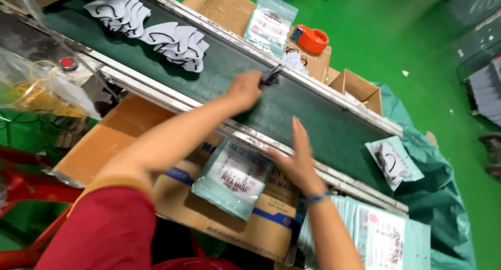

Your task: The recorder is taking face masks from a conveyor belt and packing them into plastic bags.

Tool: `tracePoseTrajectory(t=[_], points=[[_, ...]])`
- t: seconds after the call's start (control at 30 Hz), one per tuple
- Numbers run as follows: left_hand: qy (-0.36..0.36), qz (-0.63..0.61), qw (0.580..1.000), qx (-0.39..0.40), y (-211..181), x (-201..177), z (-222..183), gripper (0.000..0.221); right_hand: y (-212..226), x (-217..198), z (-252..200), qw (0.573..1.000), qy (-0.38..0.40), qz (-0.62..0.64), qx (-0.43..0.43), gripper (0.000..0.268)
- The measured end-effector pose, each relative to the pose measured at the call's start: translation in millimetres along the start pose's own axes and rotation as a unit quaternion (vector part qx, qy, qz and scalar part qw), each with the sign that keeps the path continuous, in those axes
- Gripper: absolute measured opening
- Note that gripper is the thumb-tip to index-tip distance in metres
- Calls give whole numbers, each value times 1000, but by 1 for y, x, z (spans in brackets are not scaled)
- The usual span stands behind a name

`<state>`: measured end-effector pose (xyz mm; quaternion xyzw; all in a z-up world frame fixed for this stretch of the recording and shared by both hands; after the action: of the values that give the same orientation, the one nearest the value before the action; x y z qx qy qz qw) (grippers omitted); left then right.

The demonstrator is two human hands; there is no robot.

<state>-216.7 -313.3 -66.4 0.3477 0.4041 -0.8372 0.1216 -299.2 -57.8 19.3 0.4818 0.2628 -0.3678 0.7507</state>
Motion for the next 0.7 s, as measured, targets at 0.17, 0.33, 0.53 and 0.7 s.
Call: tracePoseTrajectory(t=[0.17, 0.33, 0.53, 0.7], points=[[118, -218, 968, -22, -115, -129, -142, 46, 50, 69, -21, 984, -68, 161, -35, 75], [72, -111, 990, 48, -89, -257, -209, 78, 47, 122, -59, 938, -70, 335, 61, 31], [246, -98, 964, -29, 23, -199, -291, 93, 110, 194, -19, 904, 49, 425, -24, 64], [138, -79, 987, 17, 87, -164, -343, 95, 77, 282, -37, 947, 248, 202, -9, 78]])
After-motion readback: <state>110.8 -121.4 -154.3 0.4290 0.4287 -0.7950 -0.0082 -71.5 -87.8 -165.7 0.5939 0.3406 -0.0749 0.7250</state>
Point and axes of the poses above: each hand's wrist, its own z-axis towards the middle knuckle, its own x-axis out of the palm, y = z × x, the point moved 8 cm from there along z, towards the middle knuckle, and after that the axes turned 6 degrees about y, right-handed, at the moved point
